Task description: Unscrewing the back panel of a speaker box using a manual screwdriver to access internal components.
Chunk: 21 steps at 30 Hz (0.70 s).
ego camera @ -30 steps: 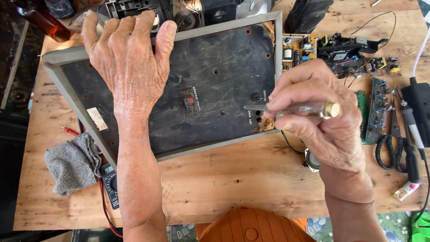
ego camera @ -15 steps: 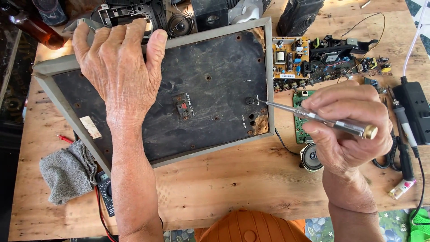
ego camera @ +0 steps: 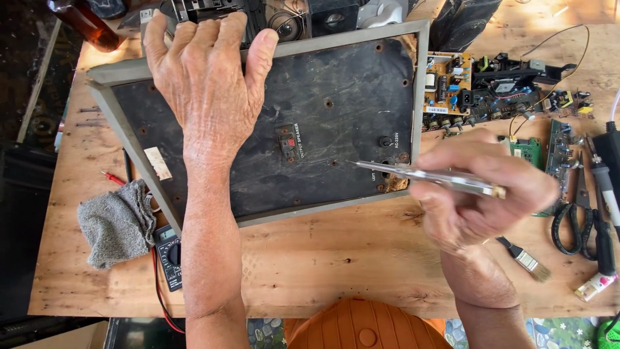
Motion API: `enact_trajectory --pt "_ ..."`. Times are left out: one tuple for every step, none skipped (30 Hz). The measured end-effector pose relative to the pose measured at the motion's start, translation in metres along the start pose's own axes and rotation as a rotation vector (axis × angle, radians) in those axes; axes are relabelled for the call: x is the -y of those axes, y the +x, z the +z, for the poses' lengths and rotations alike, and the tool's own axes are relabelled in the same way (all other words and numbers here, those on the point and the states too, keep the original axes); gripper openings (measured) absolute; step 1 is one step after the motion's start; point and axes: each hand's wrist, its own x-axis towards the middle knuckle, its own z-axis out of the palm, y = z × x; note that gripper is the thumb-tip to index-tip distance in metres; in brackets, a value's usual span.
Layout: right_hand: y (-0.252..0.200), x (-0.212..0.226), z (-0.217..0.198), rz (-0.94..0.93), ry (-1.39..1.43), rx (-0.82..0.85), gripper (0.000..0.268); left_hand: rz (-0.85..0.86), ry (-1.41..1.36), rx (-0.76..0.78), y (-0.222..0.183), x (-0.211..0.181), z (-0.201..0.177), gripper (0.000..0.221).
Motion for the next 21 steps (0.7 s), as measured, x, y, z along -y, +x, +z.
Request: enact_trajectory --pt "-0.004 0.0 0.006 0.067 0.012 -0.016 0.044 -0.006 -0.01 0.013 0.0 0.0 0.0 0.056" --pt "-0.009 -0.001 0.011 0.134 0.024 -0.032 0.044 -0.011 -0.021 0.026 -0.001 0.001 0.001 0.053" --pt "-0.009 0.003 0.017 0.134 0.026 -0.029 0.044 -0.015 -0.02 0.026 0.0 0.001 0.001 0.053" --pt "-0.011 0.007 0.023 0.192 -0.026 -0.072 0.041 -0.01 -0.015 0.013 0.001 0.001 0.0 0.053" --pt "-0.012 0.011 0.03 0.248 -0.077 -0.116 0.038 -0.005 -0.009 0.0 0.001 0.001 0.0 0.054" --pt "-0.01 0.014 0.033 0.248 -0.074 -0.113 0.038 -0.009 -0.006 0.0 0.002 0.001 -0.001 0.054" --pt "-0.01 0.017 0.036 0.296 -0.047 -0.113 0.036 0.005 0.017 -0.015 0.003 0.0 -0.003 0.054" --pt "-0.009 0.02 0.039 0.344 -0.02 -0.112 0.035 0.018 0.04 -0.029 0.004 0.0 -0.004 0.055" --pt "-0.009 0.019 0.041 0.342 -0.019 -0.111 0.035 0.018 0.043 -0.031 0.003 0.001 -0.003 0.055" --pt "-0.009 0.019 0.043 0.324 -0.013 -0.12 0.034 0.01 0.023 -0.021 0.002 0.001 -0.002 0.055" --pt "-0.008 0.018 0.045 0.307 -0.01 -0.128 0.032 0.003 0.001 -0.011 0.001 0.001 0.0 0.055" --pt "-0.007 0.019 0.048 0.305 -0.011 -0.128 0.032 0.003 0.0 -0.012 0.005 0.001 -0.007 0.055" --pt "-0.005 0.02 0.048 0.315 -0.011 -0.116 0.03 0.042 0.062 -0.04 0.009 -0.001 -0.012 0.057" --pt "-0.003 0.02 0.047 0.324 -0.011 -0.103 0.029 0.081 0.124 -0.069 0.014 -0.005 -0.016 0.06" --pt "-0.002 0.022 0.049 0.321 -0.037 -0.095 0.029 0.079 0.1 -0.081 0.014 -0.003 -0.02 0.06" --pt "0.0 0.022 0.049 0.328 -0.033 -0.099 0.028 0.089 0.131 -0.035 0.014 -0.003 -0.023 0.05" --pt "0.0 0.024 0.048 0.339 -0.052 -0.119 0.027 0.118 0.143 0.01 0.017 -0.005 -0.023 0.042" --pt "0.002 0.023 0.042 0.339 -0.1 -0.126 0.027 0.135 0.099 -0.003 0.012 -0.005 -0.021 0.042" --pt "0.004 0.021 0.037 0.314 -0.075 -0.086 0.025 0.121 0.148 0.051 0.008 -0.003 -0.019 0.041" --pt "0.005 0.019 0.033 0.291 -0.049 -0.045 0.024 0.109 0.199 0.104 0.004 0.001 -0.016 0.04" --pt "0.001 0.021 0.03 0.293 -0.084 -0.06 0.024 0.132 0.17 0.097 0.004 -0.004 -0.014 0.04"
